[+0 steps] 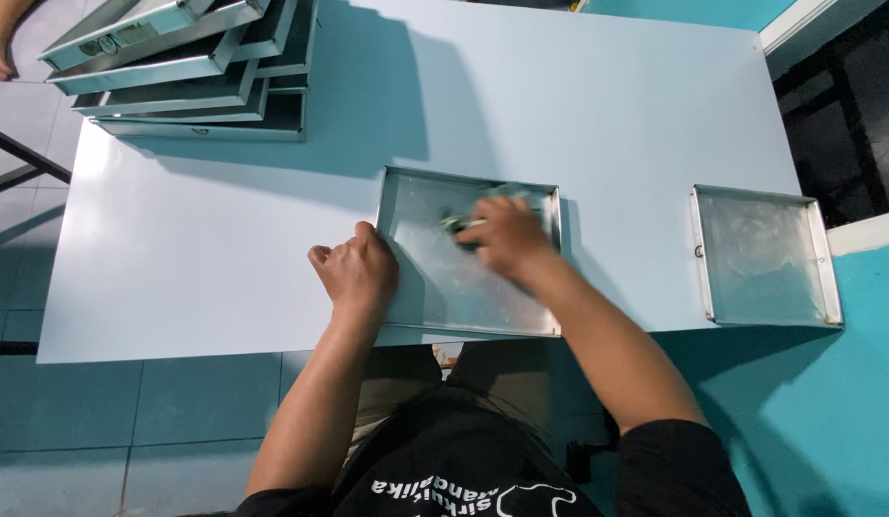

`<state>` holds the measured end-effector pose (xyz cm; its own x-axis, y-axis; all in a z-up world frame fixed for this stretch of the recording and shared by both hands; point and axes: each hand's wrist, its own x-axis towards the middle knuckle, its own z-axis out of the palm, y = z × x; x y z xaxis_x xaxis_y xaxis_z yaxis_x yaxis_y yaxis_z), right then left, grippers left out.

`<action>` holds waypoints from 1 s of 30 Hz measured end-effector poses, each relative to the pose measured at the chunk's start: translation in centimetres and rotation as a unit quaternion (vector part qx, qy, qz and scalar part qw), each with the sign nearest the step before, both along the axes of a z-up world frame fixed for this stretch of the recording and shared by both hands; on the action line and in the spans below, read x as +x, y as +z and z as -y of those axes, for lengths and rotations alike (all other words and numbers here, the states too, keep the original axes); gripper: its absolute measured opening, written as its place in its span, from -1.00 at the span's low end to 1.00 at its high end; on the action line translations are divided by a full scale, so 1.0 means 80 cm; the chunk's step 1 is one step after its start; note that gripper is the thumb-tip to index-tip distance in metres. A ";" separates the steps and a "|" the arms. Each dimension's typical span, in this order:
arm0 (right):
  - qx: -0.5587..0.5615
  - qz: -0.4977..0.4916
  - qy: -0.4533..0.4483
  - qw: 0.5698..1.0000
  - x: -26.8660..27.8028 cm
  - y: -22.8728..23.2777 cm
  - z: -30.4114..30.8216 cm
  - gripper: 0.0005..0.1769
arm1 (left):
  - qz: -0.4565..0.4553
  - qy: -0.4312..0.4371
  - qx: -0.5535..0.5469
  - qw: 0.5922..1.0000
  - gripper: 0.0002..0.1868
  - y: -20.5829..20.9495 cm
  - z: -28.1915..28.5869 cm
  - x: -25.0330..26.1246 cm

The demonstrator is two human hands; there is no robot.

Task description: The person wipes the inside and outside surfaces of a metal tray with a cloth, then sets it aside and repeats the process on a second tray. The person uses a cloth to clean the trays on a white table.

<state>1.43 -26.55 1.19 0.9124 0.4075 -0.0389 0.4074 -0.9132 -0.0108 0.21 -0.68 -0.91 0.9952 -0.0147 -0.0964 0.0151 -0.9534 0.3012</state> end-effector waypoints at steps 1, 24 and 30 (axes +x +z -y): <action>-0.004 -0.005 -0.036 0.999 0.002 -0.005 0.025 -0.59 | 0.004 0.001 0.003 1.000 -0.78 -0.001 0.000 0.001; 0.089 0.223 -0.094 0.966 -0.034 -0.006 0.065 -0.55 | 0.284 -0.312 -0.069 0.904 -0.70 -0.036 -0.052 -0.115; 0.080 0.184 -0.151 0.968 -0.032 -0.012 0.051 -0.52 | 0.253 -0.354 -0.058 0.898 -0.80 -0.059 -0.037 -0.107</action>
